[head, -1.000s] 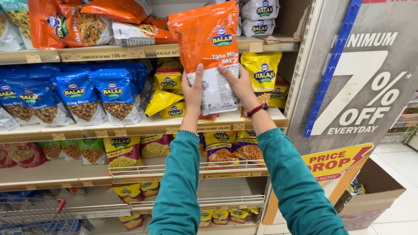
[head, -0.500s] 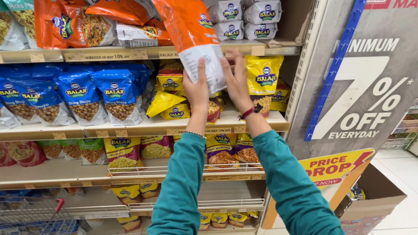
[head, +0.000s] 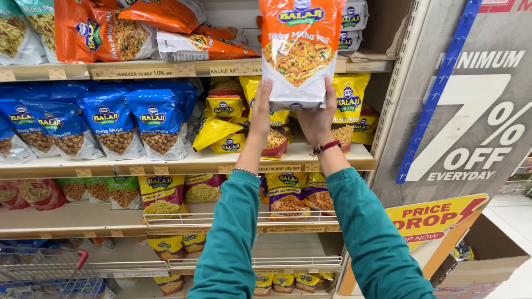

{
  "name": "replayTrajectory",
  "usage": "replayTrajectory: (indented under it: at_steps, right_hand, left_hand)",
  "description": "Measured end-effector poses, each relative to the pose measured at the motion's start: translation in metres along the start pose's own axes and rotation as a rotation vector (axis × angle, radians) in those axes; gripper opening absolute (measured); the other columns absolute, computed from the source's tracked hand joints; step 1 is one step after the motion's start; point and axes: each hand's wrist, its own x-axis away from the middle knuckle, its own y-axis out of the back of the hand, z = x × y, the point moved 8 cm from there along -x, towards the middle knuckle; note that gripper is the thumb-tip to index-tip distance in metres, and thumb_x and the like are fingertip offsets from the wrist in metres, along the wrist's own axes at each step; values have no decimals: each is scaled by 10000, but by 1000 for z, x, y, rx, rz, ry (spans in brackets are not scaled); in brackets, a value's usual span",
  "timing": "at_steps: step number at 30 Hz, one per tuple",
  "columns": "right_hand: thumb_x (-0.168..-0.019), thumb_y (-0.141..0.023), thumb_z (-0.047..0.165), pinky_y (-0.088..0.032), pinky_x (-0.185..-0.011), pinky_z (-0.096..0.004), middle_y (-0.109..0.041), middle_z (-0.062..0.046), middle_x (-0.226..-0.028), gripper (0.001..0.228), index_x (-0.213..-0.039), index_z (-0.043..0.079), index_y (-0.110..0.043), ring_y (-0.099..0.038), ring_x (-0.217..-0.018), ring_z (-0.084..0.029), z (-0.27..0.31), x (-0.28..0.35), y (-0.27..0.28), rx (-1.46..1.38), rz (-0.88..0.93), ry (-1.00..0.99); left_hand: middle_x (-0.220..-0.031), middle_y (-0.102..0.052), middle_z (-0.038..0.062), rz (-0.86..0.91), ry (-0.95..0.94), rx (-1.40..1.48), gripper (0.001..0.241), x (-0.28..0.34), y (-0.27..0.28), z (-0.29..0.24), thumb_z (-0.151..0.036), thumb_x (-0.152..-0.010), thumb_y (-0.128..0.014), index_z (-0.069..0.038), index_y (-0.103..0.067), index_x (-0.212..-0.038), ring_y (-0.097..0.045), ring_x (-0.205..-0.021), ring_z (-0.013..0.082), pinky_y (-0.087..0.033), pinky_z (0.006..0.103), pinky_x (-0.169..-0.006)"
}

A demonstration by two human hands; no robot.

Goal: Organizing and arranging snack bags on store shelves.

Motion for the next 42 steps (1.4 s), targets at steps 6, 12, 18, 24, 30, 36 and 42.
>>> replayTrajectory:
  at_steps: [6, 12, 18, 24, 30, 36, 42]
  right_hand:
    - [-1054, -497, 446, -399, -1190, -417, -542, -84, -1517, 615, -1528, 58, -442, -535, -1398, -246, -10, -25, 45, 87, 0, 97]
    - [-1066, -559, 340, -430, -1137, -453, -468, -163, -1511, 651, -1590, 127, -235, -495, -1400, -264, 22, -13, 4, 479, -49, 282]
    - [-947, -775, -7, -519, -1175, -373, -403, -132, -1619, 813, -1619, 69, -324, -557, -1406, -229, 35, -45, -28, 856, 216, 396]
    - [-1020, -805, 14, -526, -1174, -350, -556, -170, -1533, 728, -1620, 14, -393, -585, -1372, -221, 63, -122, -5, 942, 245, 526]
    - [-973, -775, 142, -649, -886, -320, -629, -119, -1303, 663, -1534, 63, -431, -687, -1118, -152, 81, -199, 23, 947, 7, 438]
    - [-1021, -802, 147, -635, -802, -275, -709, -98, -1252, 531, -1444, 104, -485, -691, -1077, -137, 90, -269, 59, 981, -23, 543]
    - [-947, -768, 218, -672, -681, -300, -673, -54, -1058, 472, -1186, 186, -362, -716, -883, -156, 82, -296, 81, 1037, -233, 510]
  left_hand:
    - [-1480, -499, 113, 178, 515, 810, 734, 21, -20, -26, -537, -993, -465, -86, -376, -1565, -502, -1332, 277, -426, 434, -1076]
    - [-1693, -378, 108, -69, 108, 726, 720, -11, -3, -30, -545, -1130, -526, -148, -296, -1685, -435, -1523, 267, -411, 387, -1192]
    - [-1514, -425, 121, -9, 423, 796, 758, -60, -19, -27, -526, -955, -497, -220, -245, -1602, -564, -1284, 321, -633, 488, -742]
    - [-1547, -361, 165, 416, 187, 878, 1099, -135, -78, 18, -102, -840, -730, -290, 39, -1603, -592, -1300, 341, -603, 486, -964]
    - [-1403, -540, 180, 444, 113, 811, 1111, -210, -123, 32, -178, -856, -807, -161, -24, -1644, -629, -1184, 268, -624, 416, -845]
    - [-1291, -721, 225, 162, -46, -103, 991, -271, -131, 68, -626, -797, -856, -22, -490, -1492, -714, -1234, 298, -562, 371, -1034]
    - [-1251, -695, 224, 196, -95, -48, 887, -295, -169, 106, -642, -862, -710, -46, -498, -1483, -694, -1171, 339, -547, 411, -995]
